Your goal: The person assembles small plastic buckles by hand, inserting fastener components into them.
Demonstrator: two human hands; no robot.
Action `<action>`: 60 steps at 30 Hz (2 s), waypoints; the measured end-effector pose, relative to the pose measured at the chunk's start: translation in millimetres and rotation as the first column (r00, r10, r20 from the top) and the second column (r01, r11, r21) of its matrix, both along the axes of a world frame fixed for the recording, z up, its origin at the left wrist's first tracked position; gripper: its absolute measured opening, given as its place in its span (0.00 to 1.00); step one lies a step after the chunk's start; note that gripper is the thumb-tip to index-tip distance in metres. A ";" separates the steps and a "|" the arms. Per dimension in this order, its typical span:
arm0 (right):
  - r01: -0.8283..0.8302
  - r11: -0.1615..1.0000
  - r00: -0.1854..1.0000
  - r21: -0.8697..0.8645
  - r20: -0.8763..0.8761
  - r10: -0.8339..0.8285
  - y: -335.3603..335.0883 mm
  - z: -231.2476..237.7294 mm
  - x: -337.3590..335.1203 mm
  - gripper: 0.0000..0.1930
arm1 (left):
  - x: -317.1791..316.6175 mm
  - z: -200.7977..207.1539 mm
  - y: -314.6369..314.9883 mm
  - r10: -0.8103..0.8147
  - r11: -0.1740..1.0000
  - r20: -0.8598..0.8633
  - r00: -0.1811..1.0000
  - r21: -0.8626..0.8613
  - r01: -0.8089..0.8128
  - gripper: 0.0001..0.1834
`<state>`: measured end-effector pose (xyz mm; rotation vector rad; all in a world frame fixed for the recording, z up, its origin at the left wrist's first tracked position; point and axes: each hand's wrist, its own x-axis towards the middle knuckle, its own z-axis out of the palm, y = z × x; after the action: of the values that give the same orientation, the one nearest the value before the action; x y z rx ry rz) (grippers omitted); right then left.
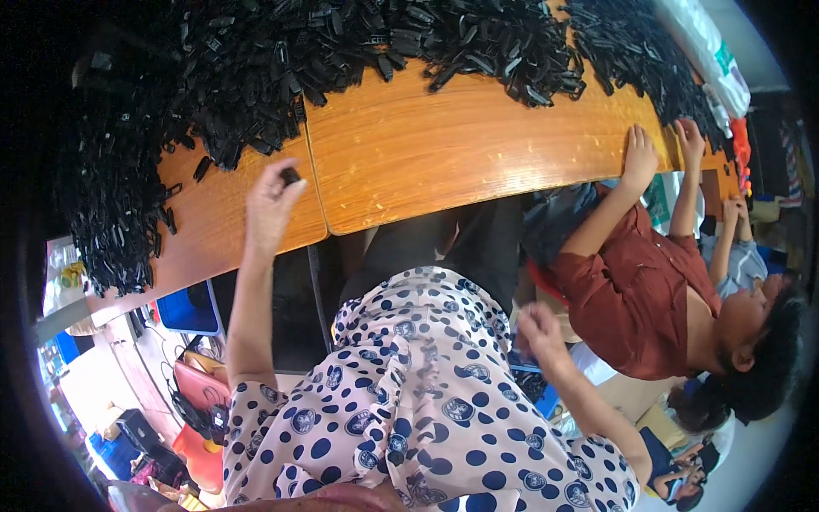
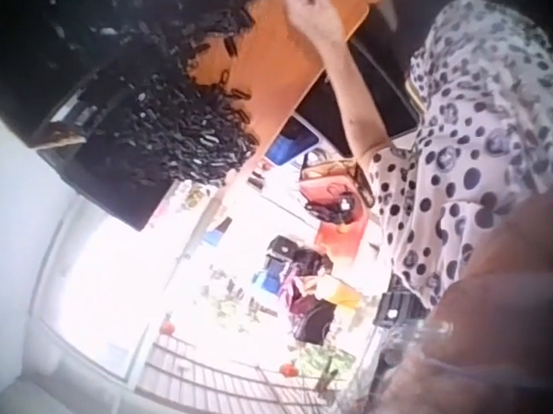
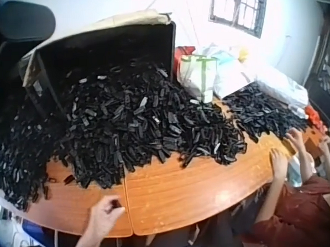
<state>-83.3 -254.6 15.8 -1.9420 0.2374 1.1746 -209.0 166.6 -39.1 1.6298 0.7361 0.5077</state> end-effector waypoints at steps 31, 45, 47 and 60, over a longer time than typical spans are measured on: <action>-0.176 0.391 0.981 0.903 0.193 -0.005 295.5 -37.4 157.6 0.10 | 50.2 2.8 -57.3 0.007 0.999 0.136 0.991 -0.051 0.000 0.10; -0.241 0.354 0.967 0.904 0.192 0.167 234.7 -9.0 69.5 0.06 | 40.9 46.3 -81.4 -0.121 0.898 0.116 0.986 0.437 0.059 0.15; -0.210 0.374 0.976 0.904 0.169 0.139 231.3 -10.2 69.2 0.05 | 39.3 49.3 -84.1 -0.122 0.892 0.082 0.989 0.446 0.073 0.14; -0.439 0.610 0.880 0.660 0.176 0.442 206.0 -3.1 68.9 0.09 | 27.4 52.7 -94.0 -0.245 0.610 -0.128 0.961 0.751 0.255 0.15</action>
<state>-14.4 -48.6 12.6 -1.3372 -0.6548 1.3262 -181.6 72.6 13.6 2.4964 0.2658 0.6508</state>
